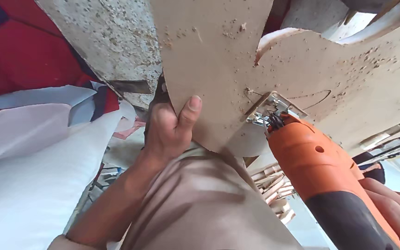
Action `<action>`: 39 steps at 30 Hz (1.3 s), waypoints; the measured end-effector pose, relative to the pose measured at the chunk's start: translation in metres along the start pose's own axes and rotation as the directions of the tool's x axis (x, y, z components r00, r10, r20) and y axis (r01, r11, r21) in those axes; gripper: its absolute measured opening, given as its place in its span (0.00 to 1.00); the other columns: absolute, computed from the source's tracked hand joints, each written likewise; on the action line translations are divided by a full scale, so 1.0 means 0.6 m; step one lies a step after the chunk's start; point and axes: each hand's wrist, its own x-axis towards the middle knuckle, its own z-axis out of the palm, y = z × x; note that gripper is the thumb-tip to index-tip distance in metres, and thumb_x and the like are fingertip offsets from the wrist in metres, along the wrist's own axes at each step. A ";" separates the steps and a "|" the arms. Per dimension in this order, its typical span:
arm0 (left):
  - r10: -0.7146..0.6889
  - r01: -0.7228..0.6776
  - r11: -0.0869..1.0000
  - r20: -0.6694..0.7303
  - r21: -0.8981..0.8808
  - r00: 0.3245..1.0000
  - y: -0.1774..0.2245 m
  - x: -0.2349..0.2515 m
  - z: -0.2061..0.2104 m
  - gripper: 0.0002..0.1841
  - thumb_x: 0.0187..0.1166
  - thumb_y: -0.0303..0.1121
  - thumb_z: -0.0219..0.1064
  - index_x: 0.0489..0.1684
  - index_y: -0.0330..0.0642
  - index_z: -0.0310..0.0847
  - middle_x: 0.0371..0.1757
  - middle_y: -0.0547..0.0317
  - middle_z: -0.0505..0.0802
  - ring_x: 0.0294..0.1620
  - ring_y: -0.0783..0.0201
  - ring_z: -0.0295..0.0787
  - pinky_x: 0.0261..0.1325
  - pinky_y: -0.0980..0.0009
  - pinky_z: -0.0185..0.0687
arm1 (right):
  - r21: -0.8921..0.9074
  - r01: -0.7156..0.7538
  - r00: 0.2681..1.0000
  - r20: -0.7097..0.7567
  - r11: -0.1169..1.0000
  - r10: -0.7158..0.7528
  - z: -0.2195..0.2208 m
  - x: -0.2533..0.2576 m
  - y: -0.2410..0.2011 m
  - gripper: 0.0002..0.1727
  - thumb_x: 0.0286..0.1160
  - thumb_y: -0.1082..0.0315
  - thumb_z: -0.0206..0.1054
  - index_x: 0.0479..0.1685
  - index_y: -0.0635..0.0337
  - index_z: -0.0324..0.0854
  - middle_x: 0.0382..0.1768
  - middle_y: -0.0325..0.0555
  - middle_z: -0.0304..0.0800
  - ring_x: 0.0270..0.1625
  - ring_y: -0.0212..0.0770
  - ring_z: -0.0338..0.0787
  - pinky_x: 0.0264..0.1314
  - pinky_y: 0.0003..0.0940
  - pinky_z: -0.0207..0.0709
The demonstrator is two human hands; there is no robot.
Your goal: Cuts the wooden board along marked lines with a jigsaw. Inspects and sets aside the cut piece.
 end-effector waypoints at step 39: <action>0.085 -0.081 0.994 0.048 -0.080 0.995 -0.010 -0.001 -0.004 0.24 0.95 0.49 0.42 0.32 0.50 0.77 0.29 0.77 0.85 0.39 0.88 0.86 0.43 0.82 0.83 | 0.174 -0.031 0.999 -0.009 0.984 0.033 0.051 -0.095 0.036 0.20 0.74 0.54 0.68 0.55 0.59 0.85 0.43 0.52 0.92 0.41 0.45 0.90 0.38 0.37 0.79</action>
